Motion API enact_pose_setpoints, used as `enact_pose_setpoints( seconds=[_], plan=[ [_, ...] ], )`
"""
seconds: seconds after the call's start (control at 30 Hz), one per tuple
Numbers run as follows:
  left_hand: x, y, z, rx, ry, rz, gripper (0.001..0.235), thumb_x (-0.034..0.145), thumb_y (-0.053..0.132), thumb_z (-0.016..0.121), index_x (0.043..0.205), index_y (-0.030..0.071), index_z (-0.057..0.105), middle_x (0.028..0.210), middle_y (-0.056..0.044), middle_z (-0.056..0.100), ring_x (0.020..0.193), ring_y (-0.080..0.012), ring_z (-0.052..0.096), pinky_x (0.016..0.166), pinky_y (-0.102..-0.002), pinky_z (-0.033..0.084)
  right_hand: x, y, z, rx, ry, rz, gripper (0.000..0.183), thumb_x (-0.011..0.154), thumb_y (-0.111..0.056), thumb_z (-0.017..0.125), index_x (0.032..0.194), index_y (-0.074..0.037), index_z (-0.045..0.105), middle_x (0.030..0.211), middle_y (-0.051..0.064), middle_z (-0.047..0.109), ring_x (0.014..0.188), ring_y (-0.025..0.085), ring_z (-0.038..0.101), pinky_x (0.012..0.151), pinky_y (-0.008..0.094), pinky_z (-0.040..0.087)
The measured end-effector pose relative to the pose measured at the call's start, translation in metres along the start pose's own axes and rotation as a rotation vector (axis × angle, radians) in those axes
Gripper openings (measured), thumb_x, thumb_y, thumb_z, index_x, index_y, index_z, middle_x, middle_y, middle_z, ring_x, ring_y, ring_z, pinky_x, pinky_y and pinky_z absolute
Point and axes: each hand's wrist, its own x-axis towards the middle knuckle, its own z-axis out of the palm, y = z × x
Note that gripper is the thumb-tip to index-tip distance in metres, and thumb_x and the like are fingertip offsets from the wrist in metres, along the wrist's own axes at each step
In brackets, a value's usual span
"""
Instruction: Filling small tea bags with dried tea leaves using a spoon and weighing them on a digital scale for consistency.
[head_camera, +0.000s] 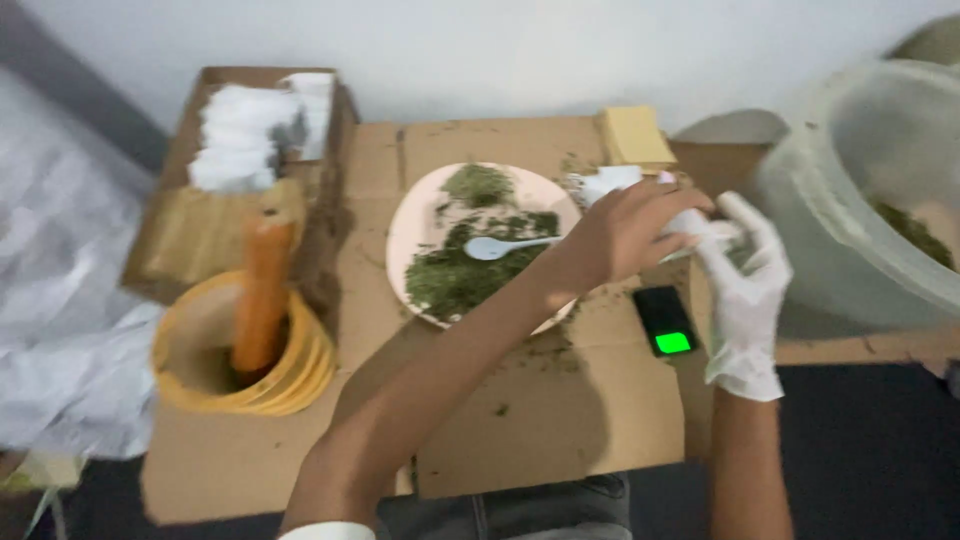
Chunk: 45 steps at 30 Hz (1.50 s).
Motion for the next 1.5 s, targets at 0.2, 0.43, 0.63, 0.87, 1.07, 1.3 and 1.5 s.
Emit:
enact_pose_setpoints(
  seconds=[0.2, 0.43, 0.63, 0.87, 1.07, 1.3, 1.5],
  plan=[
    [0.053, 0.009, -0.099, 0.26, -0.1, -0.263, 0.013, 0.1, 0.019, 0.069, 0.113, 0.021, 0.074, 0.111, -0.003, 0.081, 0.104, -0.0246, 0.076, 0.079, -0.042, 0.062, 0.041, -0.059, 0.083, 0.231, -0.051, 0.156, 0.045, 0.11, -0.034, 0.071, 0.15, -0.014, 0.063, 0.078, -0.009, 0.043, 0.067, -0.001, 0.042, 0.052, 0.019, 0.042],
    [0.025, -0.09, -0.232, 0.269, 0.137, -0.256, 0.012, 0.091, 0.024, 0.079, 0.101, 0.027, 0.072, 0.114, 0.004, 0.082, 0.102, -0.0181, 0.075, 0.082, -0.04, 0.056, 0.077, -0.04, 0.196, 0.436, -0.299, 0.15, 0.008, 0.106, -0.016, 0.074, 0.107, -0.013, 0.067, 0.088, -0.004, 0.058, 0.084, 0.005, 0.056, 0.085, 0.022, 0.051],
    [-0.099, -0.12, -0.351, 0.225, 0.152, -0.353, 0.014, 0.099, 0.023, 0.081, 0.112, 0.016, 0.079, 0.115, -0.001, 0.081, 0.096, -0.0149, 0.075, 0.084, -0.034, 0.058, 0.08, -0.065, 0.307, 0.326, -0.45, 0.162, 0.026, 0.102, -0.028, 0.077, 0.12, -0.009, 0.073, 0.108, 0.003, 0.076, 0.097, 0.011, 0.074, 0.089, 0.024, 0.066],
    [-0.234, -0.136, -0.407, 0.288, 0.212, -0.596, 0.017, 0.102, 0.019, 0.08, 0.114, 0.008, 0.075, 0.094, -0.008, 0.077, 0.088, -0.0205, 0.072, 0.076, -0.042, 0.057, 0.07, -0.05, 0.441, 0.111, -0.682, -0.15, 0.006, 0.103, -0.01, 0.074, 0.109, -0.011, 0.075, 0.093, 0.0, 0.076, 0.084, 0.008, 0.069, 0.076, 0.023, 0.059],
    [-0.291, -0.163, -0.423, 0.199, 0.259, -0.732, 0.045, 0.097, 0.018, 0.088, 0.14, 0.01, 0.075, 0.102, 0.0, 0.067, 0.092, -0.0144, 0.066, 0.083, -0.035, 0.051, 0.053, -0.047, 0.51, -0.15, -0.715, -0.364, 0.006, 0.091, -0.016, 0.074, 0.088, -0.021, 0.077, 0.083, -0.005, 0.073, 0.076, 0.011, 0.066, 0.074, 0.031, 0.055],
    [-0.301, -0.161, -0.415, 0.51, 0.138, -0.949, 0.028, 0.09, 0.012, 0.086, 0.118, 0.016, 0.085, 0.107, -0.009, 0.083, 0.104, -0.0348, 0.079, 0.095, -0.049, 0.062, 0.035, -0.047, 0.532, -0.461, -0.911, -0.188, 0.015, 0.091, -0.047, 0.077, 0.097, -0.034, 0.08, 0.09, -0.014, 0.079, 0.094, 0.01, 0.077, 0.086, 0.029, 0.058],
    [-0.296, -0.165, -0.41, 0.752, -0.013, -0.896, 0.032, 0.094, 0.008, 0.079, 0.125, 0.015, 0.082, 0.106, -0.013, 0.078, 0.104, -0.0354, 0.077, 0.101, -0.049, 0.06, 0.027, -0.03, 0.545, -0.611, -0.844, -0.297, 0.019, 0.091, -0.05, 0.077, 0.095, -0.032, 0.08, 0.09, -0.01, 0.08, 0.097, 0.022, 0.08, 0.089, 0.038, 0.059]
  ],
)
